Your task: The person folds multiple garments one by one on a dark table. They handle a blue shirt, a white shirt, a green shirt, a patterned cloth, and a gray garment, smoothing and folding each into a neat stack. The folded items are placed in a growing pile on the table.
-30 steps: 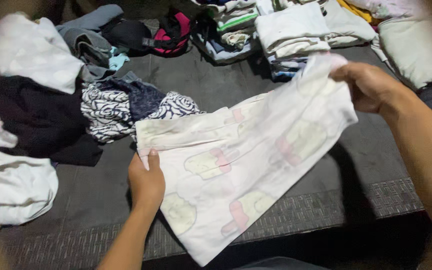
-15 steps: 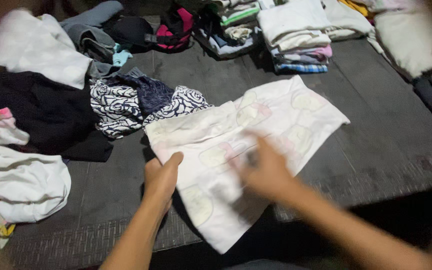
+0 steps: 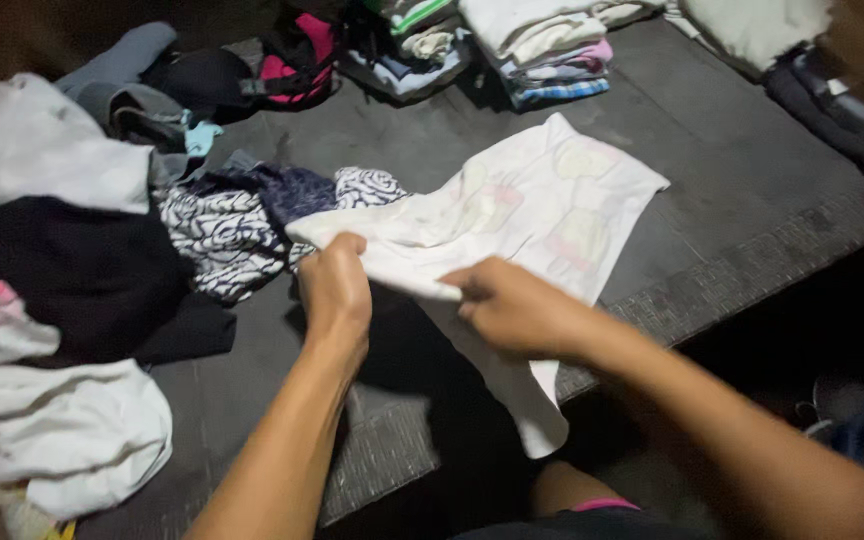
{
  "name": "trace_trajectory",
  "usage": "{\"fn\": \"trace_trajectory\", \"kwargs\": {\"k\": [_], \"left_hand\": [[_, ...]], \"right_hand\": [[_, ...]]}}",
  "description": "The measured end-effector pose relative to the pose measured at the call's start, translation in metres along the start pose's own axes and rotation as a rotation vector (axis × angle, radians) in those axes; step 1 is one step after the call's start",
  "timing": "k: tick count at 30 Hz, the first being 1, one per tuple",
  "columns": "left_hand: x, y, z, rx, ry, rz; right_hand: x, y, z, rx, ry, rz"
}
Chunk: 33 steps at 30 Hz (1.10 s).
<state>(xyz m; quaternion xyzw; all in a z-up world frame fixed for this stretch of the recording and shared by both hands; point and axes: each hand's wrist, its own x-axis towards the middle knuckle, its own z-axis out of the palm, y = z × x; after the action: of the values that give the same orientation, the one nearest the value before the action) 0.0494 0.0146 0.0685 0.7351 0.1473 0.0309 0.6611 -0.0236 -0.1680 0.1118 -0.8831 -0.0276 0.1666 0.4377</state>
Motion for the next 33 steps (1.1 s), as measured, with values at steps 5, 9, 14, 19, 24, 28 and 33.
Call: {"fn": "trace_trajectory", "kwargs": {"k": [5,9,14,19,24,28,33], "left_hand": [[0.039,0.038,0.068,-0.167,-0.211,0.059],[0.079,0.079,0.175,-0.029,-0.363,0.072],[0.112,0.076,0.283,0.113,-0.51,0.311],[0.091,0.021,0.282,0.535,-0.09,0.07],[0.021,-0.045,0.273,0.412,0.435,-0.024],[0.008,-0.045,0.273,0.008,0.138,-0.357],[0.016,-0.008,0.262,-0.629,-0.391,-0.55]], "right_hand": [[0.027,0.027,-0.095,0.397,-0.024,0.164],[0.05,0.073,-0.195,0.446,0.205,0.246],[0.091,0.136,-0.283,0.601,0.007,0.135],[0.119,0.196,-0.283,0.05,0.469,0.521],[0.122,0.23,-0.251,-0.227,0.34,0.358],[0.125,0.232,-0.239,-0.012,0.223,0.297],[0.116,0.232,-0.264,0.508,-0.084,0.612]]}}
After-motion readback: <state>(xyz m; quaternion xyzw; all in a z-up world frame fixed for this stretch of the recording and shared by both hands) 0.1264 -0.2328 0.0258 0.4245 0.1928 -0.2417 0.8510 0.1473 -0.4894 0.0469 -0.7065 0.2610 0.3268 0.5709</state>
